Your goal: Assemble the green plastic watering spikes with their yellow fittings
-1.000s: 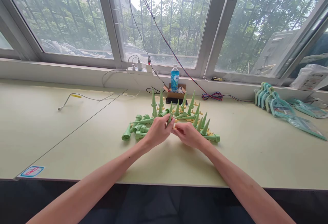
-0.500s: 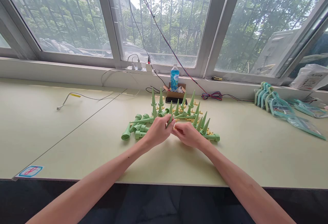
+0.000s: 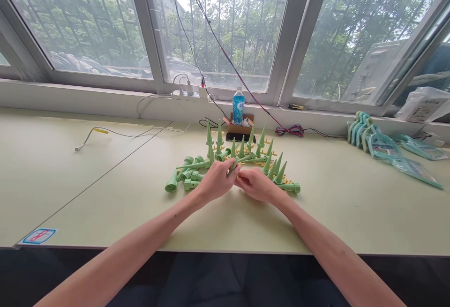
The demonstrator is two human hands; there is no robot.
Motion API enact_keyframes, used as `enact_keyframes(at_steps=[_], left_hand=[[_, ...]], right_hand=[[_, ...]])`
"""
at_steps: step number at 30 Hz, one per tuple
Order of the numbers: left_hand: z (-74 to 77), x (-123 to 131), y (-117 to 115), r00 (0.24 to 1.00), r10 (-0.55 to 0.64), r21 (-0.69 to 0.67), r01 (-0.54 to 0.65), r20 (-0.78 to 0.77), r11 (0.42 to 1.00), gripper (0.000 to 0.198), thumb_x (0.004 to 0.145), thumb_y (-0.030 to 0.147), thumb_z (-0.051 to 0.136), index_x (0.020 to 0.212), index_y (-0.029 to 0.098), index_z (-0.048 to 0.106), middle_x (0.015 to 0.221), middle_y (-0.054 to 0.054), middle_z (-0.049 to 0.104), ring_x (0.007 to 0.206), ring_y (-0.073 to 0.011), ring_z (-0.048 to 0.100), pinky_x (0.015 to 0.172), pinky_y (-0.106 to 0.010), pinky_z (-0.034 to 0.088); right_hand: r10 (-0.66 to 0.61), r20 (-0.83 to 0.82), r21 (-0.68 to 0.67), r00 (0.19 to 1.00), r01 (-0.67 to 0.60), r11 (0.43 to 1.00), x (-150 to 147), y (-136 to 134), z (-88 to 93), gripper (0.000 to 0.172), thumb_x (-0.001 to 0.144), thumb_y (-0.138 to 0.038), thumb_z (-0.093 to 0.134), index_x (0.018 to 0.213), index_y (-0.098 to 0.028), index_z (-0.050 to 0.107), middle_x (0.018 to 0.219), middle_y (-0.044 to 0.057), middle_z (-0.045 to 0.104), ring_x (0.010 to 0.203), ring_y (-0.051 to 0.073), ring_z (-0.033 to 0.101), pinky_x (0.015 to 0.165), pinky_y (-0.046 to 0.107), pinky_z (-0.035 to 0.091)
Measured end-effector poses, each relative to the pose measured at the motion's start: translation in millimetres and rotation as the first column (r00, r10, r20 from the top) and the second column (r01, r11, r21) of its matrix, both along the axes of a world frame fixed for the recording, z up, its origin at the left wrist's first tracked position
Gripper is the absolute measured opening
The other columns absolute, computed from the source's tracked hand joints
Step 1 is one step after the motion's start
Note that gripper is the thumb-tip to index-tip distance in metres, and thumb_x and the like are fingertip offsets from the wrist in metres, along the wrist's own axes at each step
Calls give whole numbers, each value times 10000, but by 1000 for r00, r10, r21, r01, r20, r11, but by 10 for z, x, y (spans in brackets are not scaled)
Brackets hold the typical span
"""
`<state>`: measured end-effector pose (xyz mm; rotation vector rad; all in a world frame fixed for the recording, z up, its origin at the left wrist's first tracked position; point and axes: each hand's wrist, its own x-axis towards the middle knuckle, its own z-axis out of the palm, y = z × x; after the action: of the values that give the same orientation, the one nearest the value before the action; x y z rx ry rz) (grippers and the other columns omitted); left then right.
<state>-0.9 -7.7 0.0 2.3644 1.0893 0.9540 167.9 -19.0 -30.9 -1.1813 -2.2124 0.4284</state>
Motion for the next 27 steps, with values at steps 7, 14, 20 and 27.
enact_keyframes(at_steps=[7, 14, 20, 27], left_hand=[[-12, -5, 9, 1000, -25, 13, 25, 10, 1000, 260, 919, 334, 421, 707, 192, 472, 505, 57, 421, 421, -86, 302, 470, -237, 261], [-13, -1, 12, 999, -33, 14, 33, 13, 999, 256, 920, 341, 414, 724, 194, 489, 493, 60, 401, 416, -90, 292, 469, -239, 264], [-4, -6, 8, 999, -23, -2, 23, 22, 1000, 254, 919, 337, 422, 718, 194, 484, 488, 65, 382, 421, -89, 285, 472, -235, 266], [-12, -10, 13, 999, -38, 2, 38, 24, 999, 267, 931, 343, 411, 724, 188, 480, 525, 56, 410, 435, -84, 305, 481, -229, 280]], right_hand=[[7, -9, -22, 1000, -7, 1000, -9, -14, 27, 344, 907, -350, 489, 614, -176, 443, 548, -39, 379, 526, 87, 311, 520, 220, 273], [2, -8, -34, 1000, -2, 999, -10, -22, 43, 377, 936, -381, 449, 629, -168, 504, 561, -23, 430, 532, 93, 352, 530, 226, 292], [17, -17, -32, 1000, -17, 999, 6, -8, 22, 404, 953, -398, 423, 637, -170, 530, 569, -17, 462, 541, 98, 381, 541, 228, 302], [14, -7, -40, 1000, -14, 999, 9, -2, 11, 420, 962, -373, 397, 609, -167, 491, 572, -18, 481, 545, 90, 395, 565, 225, 311]])
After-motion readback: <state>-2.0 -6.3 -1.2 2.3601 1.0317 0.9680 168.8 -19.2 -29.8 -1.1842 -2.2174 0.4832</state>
